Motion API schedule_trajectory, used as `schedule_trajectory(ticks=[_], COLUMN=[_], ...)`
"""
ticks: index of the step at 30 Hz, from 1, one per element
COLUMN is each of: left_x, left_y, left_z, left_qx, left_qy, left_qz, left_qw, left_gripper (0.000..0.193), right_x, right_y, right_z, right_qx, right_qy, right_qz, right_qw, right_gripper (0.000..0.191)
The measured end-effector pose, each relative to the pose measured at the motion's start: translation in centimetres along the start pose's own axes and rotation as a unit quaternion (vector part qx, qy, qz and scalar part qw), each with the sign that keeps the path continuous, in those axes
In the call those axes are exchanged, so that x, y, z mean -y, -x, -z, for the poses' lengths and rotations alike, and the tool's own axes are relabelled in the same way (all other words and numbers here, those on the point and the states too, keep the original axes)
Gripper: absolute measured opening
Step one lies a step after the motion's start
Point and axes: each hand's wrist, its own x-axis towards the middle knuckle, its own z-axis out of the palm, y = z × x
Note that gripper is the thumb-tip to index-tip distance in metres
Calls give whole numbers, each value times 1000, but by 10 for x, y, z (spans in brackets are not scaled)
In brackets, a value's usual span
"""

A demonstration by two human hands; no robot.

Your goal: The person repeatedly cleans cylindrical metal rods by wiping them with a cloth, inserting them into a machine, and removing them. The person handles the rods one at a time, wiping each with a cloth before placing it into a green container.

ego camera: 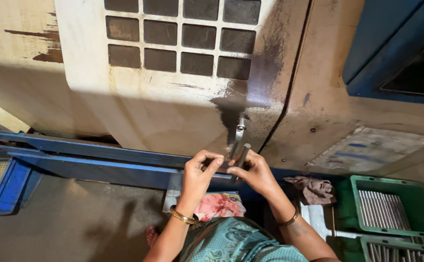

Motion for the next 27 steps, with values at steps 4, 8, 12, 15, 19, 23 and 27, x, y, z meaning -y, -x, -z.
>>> schedule_trajectory(ticks=[4,8,12,15,19,23,27], left_x=[-4,-17,-24,-21,-11,4,16], left_y=[1,5,8,5,4,2,-3], left_z=[-2,-4,-9,-10,-11,-13,-13], left_qx=[32,122,165,175,164,144,125], left_qy=[-92,-80,37,57,85,163,167], left_qz=[7,69,53,10,-26,19,39], left_qw=[995,987,984,983,982,976,977], left_gripper=[17,29,35,28,18,18,18], right_x=[-10,-16,-21,-28,-39,-47,-41], right_y=[-3,-6,-11,-15,-14,-10,-10], right_z=[5,11,16,19,17,16,23], right_qx=[-23,-60,-73,-17,-19,44,120], right_qy=[-180,-267,-376,-461,-541,-612,-667], right_qz=[-145,-112,-136,-172,-260,-283,-295], right_qw=[973,955,913,870,800,737,673], right_gripper=[13,7,14,25,28,35,40])
